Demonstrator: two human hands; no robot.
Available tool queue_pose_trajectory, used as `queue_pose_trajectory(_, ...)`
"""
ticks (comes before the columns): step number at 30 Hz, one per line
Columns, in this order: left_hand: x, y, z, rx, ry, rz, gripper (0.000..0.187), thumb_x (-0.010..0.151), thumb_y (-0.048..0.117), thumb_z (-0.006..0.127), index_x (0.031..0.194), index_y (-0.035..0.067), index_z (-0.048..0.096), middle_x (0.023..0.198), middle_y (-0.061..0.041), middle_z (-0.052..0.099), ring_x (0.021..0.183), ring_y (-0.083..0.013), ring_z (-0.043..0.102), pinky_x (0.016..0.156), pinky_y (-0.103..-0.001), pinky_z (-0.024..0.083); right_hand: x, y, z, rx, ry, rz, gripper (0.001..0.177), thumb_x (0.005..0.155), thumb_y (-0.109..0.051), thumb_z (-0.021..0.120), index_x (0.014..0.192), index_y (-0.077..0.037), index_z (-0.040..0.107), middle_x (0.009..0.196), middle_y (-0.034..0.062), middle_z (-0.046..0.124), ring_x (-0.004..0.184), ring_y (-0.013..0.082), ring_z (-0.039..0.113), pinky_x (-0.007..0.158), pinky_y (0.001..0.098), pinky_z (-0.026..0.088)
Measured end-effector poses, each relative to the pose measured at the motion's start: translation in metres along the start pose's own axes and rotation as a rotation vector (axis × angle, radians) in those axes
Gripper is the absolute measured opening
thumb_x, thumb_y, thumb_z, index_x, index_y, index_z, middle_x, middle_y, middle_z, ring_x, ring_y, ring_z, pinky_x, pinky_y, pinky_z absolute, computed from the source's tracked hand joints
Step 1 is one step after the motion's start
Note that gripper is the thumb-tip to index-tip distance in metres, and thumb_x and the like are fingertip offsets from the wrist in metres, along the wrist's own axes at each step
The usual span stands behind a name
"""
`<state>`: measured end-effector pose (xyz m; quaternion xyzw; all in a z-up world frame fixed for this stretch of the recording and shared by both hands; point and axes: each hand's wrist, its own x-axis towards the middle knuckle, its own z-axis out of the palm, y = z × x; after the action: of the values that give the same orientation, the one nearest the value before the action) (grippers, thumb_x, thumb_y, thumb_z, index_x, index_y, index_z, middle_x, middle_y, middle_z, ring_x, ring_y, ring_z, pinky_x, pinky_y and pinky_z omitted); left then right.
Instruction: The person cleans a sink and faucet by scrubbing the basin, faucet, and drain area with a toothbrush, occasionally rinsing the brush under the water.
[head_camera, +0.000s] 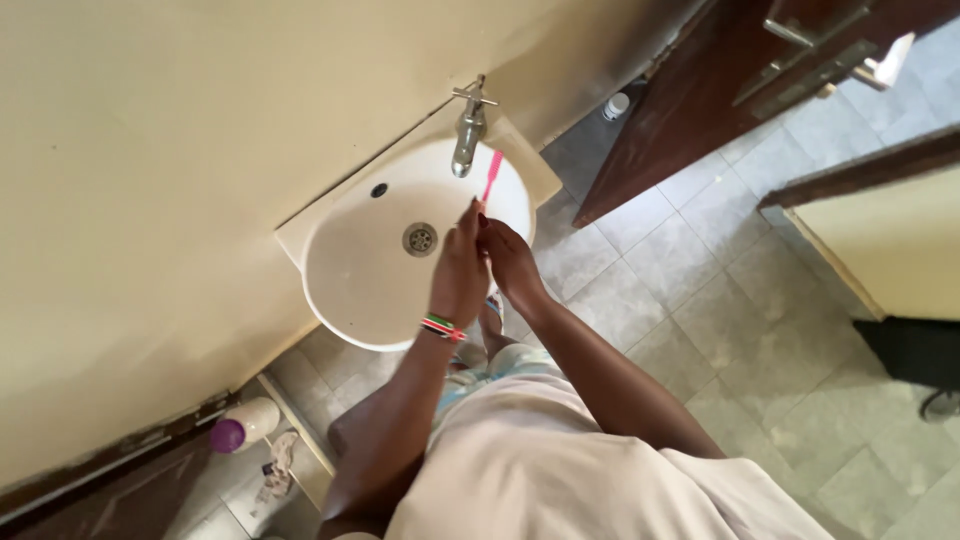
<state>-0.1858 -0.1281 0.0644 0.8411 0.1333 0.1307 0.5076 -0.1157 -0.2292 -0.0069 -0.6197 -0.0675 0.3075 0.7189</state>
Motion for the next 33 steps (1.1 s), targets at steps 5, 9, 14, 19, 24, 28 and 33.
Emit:
queue_pose_trajectory(5, -0.01, 0.001, 0.04, 0.059, 0.121, 0.09, 0.058, 0.096, -0.003, 0.049, 0.152, 0.004, 0.041, 0.121, -0.025, 0.062, 0.109, -0.0426, 0.061, 0.089, -0.047, 0.053, -0.013, 0.004, -0.034, 0.213, -0.007, 0.042, 0.026, 0.107, -0.014, 0.05, 0.119, 0.004, 0.063, 0.103, 0.0092, 0.066, 0.092, 0.0161, 0.061, 0.083, 0.0323, 0.05)
queue_pose_trajectory(9, -0.004, -0.008, 0.049, 0.064, 0.159, -0.015, 0.051, 0.098, -0.003, 0.048, 0.147, 0.012, 0.052, 0.112, -0.019, 0.066, 0.1, -0.0381, 0.066, 0.085, -0.046, 0.055, -0.005, -0.006, -0.044, 0.041, 0.061, 0.192, 0.025, 0.104, -0.018, 0.051, 0.119, -0.003, 0.065, 0.109, 0.0077, 0.07, 0.095, 0.0154, 0.068, 0.078, 0.0303, 0.053)
queue_pose_trajectory(14, 0.032, -0.02, 0.058, 0.425, 0.228, -0.105, 0.051, 0.094, 0.001, 0.053, 0.141, 0.019, 0.058, 0.102, -0.017, 0.065, 0.084, -0.0375, 0.068, 0.067, -0.049, 0.056, 0.04, -0.022, -0.065, -0.203, 0.098, -0.008, 0.019, 0.104, -0.016, 0.053, 0.116, -0.006, 0.063, 0.113, 0.0059, 0.07, 0.095, 0.0152, 0.072, 0.074, 0.0308, 0.056)
queue_pose_trajectory(19, 0.084, -0.024, 0.088, 0.746, 0.274, -0.206, 0.048, 0.096, 0.004, 0.052, 0.14, 0.019, 0.06, 0.099, -0.017, 0.063, 0.075, -0.0339, 0.068, 0.058, -0.049, 0.056, 0.083, -0.048, -0.113, -0.471, 0.03, -0.275, 0.018, 0.104, -0.012, 0.054, 0.117, -0.005, 0.065, 0.109, 0.0082, 0.07, 0.094, 0.0167, 0.071, 0.077, 0.0302, 0.056)
queue_pose_trajectory(24, 0.096, -0.029, 0.113, 0.897, 0.227, -0.314, 0.045, 0.097, 0.009, 0.052, 0.142, 0.013, 0.057, 0.094, -0.014, 0.063, 0.075, -0.0314, 0.07, 0.055, -0.046, 0.058, 0.105, -0.057, -0.149, -0.601, -0.015, -0.491, 0.017, 0.101, -0.005, 0.058, 0.116, -0.007, 0.067, 0.115, 0.011, 0.068, 0.1, 0.0214, 0.069, 0.087, 0.0343, 0.055)
queue_pose_trajectory(28, 0.142, -0.03, 0.141, 0.969, 0.339, -0.365, 0.047, 0.095, 0.012, 0.056, 0.142, 0.011, 0.055, 0.092, -0.013, 0.063, 0.072, -0.0288, 0.071, 0.053, -0.042, 0.059, 0.124, -0.055, -0.147, -0.641, -0.037, -0.648, 0.023, 0.098, -0.003, 0.059, 0.12, -0.005, 0.064, 0.122, 0.014, 0.064, 0.116, 0.0281, 0.064, 0.096, 0.0388, 0.052)
queue_pose_trajectory(33, 0.126, -0.023, 0.146, 0.977, 0.333, -0.414, 0.055, 0.093, 0.012, 0.059, 0.147, 0.013, 0.052, 0.089, -0.011, 0.064, 0.069, -0.0262, 0.071, 0.052, -0.039, 0.059, 0.144, -0.046, -0.143, -0.611, -0.106, -0.711, 0.027, 0.1, -0.002, 0.059, 0.128, -0.002, 0.058, 0.13, 0.0163, 0.062, 0.128, 0.0328, 0.059, 0.108, 0.0418, 0.048)
